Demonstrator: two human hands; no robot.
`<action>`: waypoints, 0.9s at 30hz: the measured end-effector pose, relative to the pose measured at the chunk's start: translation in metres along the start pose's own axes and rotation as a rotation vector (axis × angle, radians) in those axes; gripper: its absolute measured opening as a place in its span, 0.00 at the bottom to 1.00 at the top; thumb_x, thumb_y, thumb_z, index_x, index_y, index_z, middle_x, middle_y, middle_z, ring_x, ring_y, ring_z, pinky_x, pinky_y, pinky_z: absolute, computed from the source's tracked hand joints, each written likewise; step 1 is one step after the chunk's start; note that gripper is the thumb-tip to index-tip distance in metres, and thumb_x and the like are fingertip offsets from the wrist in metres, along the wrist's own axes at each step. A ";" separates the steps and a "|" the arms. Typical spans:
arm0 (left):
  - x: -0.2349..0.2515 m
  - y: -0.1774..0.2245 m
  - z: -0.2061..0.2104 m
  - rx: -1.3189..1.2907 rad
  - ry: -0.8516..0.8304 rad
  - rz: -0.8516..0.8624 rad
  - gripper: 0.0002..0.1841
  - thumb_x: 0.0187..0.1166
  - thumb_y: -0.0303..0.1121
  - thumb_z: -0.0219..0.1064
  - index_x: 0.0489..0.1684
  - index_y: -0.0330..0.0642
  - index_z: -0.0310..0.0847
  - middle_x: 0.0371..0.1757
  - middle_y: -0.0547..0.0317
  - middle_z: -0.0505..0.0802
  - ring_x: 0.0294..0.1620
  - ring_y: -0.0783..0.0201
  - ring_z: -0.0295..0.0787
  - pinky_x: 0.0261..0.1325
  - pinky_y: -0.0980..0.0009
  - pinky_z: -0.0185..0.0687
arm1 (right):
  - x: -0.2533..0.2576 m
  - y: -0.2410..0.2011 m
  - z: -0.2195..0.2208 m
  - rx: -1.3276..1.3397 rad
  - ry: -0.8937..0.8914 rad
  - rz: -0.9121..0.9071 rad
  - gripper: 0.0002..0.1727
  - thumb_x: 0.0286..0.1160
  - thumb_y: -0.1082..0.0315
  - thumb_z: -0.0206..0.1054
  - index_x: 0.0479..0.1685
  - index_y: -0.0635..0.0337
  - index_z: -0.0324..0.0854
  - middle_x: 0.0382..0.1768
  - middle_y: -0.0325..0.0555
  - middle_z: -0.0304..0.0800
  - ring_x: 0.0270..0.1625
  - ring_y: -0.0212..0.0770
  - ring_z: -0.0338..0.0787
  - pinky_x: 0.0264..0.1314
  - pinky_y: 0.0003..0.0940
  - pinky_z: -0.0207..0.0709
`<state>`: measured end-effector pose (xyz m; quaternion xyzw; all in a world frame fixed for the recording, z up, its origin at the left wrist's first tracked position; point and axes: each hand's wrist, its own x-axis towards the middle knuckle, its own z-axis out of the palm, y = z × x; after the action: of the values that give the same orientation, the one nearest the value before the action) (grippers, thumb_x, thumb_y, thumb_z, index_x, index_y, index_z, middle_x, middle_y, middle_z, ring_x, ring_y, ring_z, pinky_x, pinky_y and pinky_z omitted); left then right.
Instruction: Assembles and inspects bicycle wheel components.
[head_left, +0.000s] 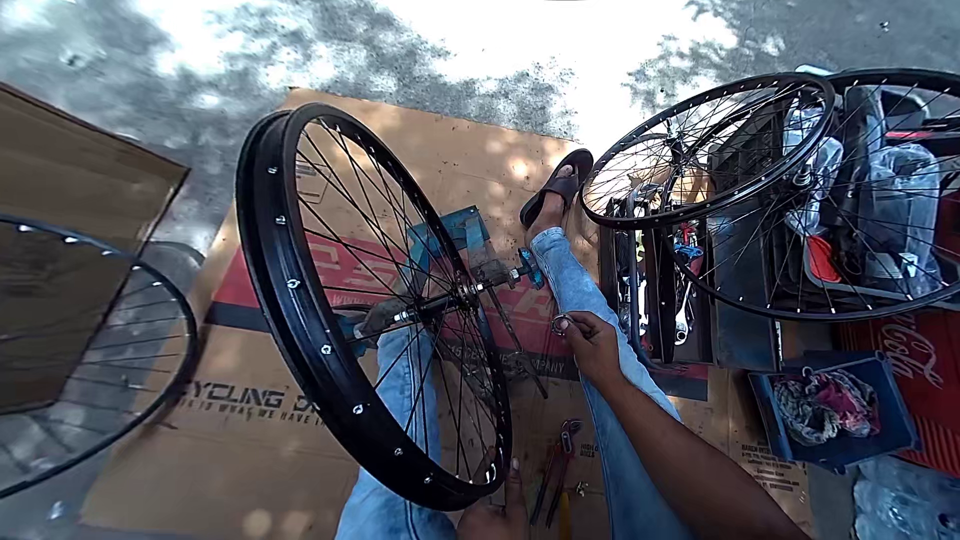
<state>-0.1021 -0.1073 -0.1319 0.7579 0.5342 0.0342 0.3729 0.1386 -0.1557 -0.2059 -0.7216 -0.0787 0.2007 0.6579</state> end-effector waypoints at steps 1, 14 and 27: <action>-0.001 0.002 -0.003 -0.001 0.008 0.010 0.23 0.80 0.34 0.71 0.69 0.27 0.82 0.64 0.39 0.91 0.68 0.45 0.89 0.75 0.47 0.76 | 0.000 0.000 0.001 0.003 0.000 -0.001 0.09 0.81 0.69 0.68 0.53 0.62 0.88 0.35 0.44 0.95 0.28 0.33 0.91 0.33 0.31 0.87; -0.011 0.030 -0.032 -0.029 0.200 0.156 0.52 0.64 0.44 0.83 0.80 0.16 0.55 0.76 0.20 0.73 0.77 0.41 0.76 0.77 0.54 0.76 | 0.004 0.003 -0.003 0.050 -0.002 0.022 0.10 0.81 0.69 0.69 0.53 0.64 0.88 0.36 0.46 0.96 0.32 0.35 0.94 0.39 0.31 0.90; -0.013 0.030 -0.033 0.025 0.224 0.242 0.22 0.78 0.31 0.71 0.58 0.14 0.79 0.52 0.28 0.91 0.54 0.53 0.93 0.65 0.65 0.85 | 0.005 0.002 -0.002 0.098 -0.013 0.042 0.10 0.84 0.66 0.65 0.51 0.65 0.84 0.31 0.45 0.94 0.30 0.36 0.93 0.35 0.31 0.89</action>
<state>-0.0991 -0.1048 -0.0856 0.8127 0.4776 0.1564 0.2949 0.1432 -0.1563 -0.2087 -0.6887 -0.0578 0.2226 0.6876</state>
